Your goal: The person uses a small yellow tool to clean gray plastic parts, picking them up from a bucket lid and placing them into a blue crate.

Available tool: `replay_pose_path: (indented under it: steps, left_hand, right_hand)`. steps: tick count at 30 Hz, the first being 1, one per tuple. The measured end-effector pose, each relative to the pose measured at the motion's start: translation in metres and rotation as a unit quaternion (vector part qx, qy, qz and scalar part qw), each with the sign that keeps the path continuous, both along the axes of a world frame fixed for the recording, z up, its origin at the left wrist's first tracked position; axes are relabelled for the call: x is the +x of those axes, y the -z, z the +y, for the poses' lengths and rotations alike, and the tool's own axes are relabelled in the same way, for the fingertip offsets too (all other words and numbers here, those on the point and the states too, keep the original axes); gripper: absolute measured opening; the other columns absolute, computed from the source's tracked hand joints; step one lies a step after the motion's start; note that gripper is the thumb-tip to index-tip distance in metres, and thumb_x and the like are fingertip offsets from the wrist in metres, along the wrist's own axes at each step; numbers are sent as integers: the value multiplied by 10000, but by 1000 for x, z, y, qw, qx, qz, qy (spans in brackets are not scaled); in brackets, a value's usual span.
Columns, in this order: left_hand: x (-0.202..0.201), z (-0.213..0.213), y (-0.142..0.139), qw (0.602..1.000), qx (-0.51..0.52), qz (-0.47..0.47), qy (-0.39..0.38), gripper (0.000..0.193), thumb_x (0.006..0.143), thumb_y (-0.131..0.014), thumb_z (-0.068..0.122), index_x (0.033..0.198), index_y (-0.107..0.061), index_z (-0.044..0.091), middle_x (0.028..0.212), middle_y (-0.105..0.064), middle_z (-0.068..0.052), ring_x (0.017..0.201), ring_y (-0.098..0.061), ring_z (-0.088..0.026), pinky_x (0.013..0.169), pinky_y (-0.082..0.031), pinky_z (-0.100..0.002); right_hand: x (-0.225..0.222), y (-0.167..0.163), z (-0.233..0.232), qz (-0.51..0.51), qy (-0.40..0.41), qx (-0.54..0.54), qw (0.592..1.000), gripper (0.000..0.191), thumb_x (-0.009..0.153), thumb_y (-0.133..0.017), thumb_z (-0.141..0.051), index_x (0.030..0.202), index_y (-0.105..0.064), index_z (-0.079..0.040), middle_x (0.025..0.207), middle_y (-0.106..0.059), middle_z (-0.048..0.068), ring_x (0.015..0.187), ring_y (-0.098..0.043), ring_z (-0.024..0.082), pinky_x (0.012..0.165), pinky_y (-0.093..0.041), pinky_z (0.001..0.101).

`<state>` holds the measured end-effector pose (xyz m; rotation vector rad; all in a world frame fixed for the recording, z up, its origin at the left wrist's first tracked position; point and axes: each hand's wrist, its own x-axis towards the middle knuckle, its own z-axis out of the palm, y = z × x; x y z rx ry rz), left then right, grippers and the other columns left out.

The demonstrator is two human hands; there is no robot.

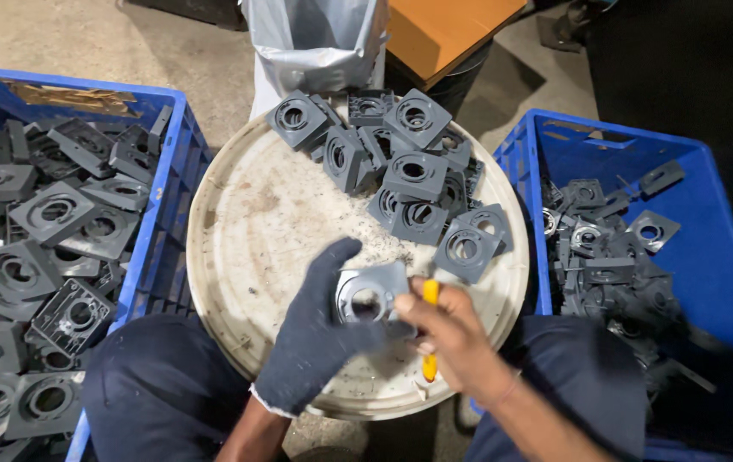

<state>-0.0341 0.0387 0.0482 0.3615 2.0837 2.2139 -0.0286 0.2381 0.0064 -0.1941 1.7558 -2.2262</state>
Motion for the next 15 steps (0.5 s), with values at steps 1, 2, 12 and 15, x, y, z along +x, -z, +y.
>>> replay_pose_path:
  steps: [1, 2, 12, 15]
  left_hand:
    - [1, 1, -3, 991, 53, -123, -11, 884, 795, -777, 356, 1548, -410, 73, 1390, -569, -198, 1165, -634, -292, 962, -559, -383]
    - [0, 1, -7, 964, 105, -242, -21, 791, 868, -689, 370, 1560, -408, 109, 1286, -703, -188, 1063, -706, -272, 904, -598, -352]
    - [-6, -16, -31, 954, 5, -288, -85, 648, 883, -592, 336, 1497, -531, 137, 1086, -749, -135, 781, -685, -204, 508, -592, -324]
    - [-5, -16, -24, 960, -5, -272, -64, 617, 897, -591, 332, 1474, -539, 120, 1091, -759, -143, 810, -707, -189, 502, -592, -315]
  right_hand:
    - [-2, -1, 5, -62, 2, -58, 996, 292, 1008, -702, -266, 921, -652, 8, 763, -601, -3, 608, -459, 69, 533, -363, 274]
    - [-6, -2, 8, -122, 5, -116, 986, 272, 1017, -714, -239, 947, -624, 8, 788, -594, -4, 608, -435, 58, 533, -347, 268]
    - [-12, -25, 12, 328, 5, 430, 841, 384, 1047, -518, -353, 1190, -631, -14, 957, -682, 184, 832, -679, 407, 703, -539, 461]
    - [-12, -25, 12, 318, -32, 496, 807, 384, 994, -569, -387, 1150, -615, -40, 927, -674, 175, 808, -682, 406, 692, -537, 486]
